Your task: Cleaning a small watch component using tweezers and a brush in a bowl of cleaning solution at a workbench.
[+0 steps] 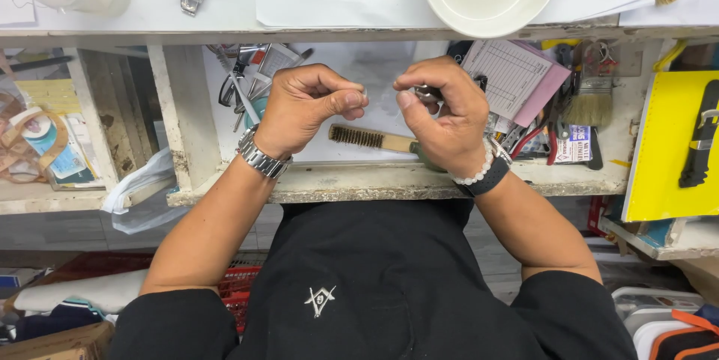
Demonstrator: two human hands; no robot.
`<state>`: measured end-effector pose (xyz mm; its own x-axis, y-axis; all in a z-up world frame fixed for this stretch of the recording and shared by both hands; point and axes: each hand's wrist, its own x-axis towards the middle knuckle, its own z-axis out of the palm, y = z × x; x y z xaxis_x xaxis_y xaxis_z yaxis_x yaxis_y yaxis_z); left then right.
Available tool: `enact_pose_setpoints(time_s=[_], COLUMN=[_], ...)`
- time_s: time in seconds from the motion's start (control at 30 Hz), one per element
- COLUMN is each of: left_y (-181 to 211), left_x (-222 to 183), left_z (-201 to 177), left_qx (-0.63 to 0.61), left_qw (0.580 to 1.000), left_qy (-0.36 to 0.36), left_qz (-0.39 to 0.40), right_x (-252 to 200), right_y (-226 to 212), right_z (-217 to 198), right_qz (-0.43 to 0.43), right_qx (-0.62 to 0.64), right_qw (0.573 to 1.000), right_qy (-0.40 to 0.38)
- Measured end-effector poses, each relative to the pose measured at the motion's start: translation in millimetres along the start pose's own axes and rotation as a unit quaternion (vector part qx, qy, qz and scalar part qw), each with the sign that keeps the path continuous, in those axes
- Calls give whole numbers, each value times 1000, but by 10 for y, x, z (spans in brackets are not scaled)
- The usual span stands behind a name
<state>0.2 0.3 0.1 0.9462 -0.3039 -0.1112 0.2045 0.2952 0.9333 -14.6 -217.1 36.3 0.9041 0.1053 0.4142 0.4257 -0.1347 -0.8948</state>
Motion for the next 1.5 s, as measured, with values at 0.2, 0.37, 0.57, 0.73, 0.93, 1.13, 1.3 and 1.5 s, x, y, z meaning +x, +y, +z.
enact_pose_setpoints(time_s=[0.2,0.37,0.57,0.73,0.93,1.13,1.3,1.5], left_y=[13,48,90,143,98,-215,-210,-204], left_x=[-17,-8,-1,13,-55,-139,-153,-132], left_z=[35,80,46,12,-158,-354,-350,-333], left_qx=[42,81,100,125,85,-279,-308,-322], left_qw=[998,996,994,990,993,960,951,946], left_qy=[-32,-23,15,34,61,7,-9,-9], left_qz=[14,30,33,60,47,-29,-31,-35], right_x=[-12,-16,-79,-60,12,70,142,101], right_y=[66,57,105,144,236,357,343,505], right_z=[30,98,87,53,-124,-78,58,233], right_qz=[58,85,180,251,234,53,-96,-144], right_qx=[25,25,12,16,-106,-294,-364,-437], right_qw=[995,992,978,961,964,948,912,863], right_qy=[-75,-93,-102,-112,-73,-106,-160,-210])
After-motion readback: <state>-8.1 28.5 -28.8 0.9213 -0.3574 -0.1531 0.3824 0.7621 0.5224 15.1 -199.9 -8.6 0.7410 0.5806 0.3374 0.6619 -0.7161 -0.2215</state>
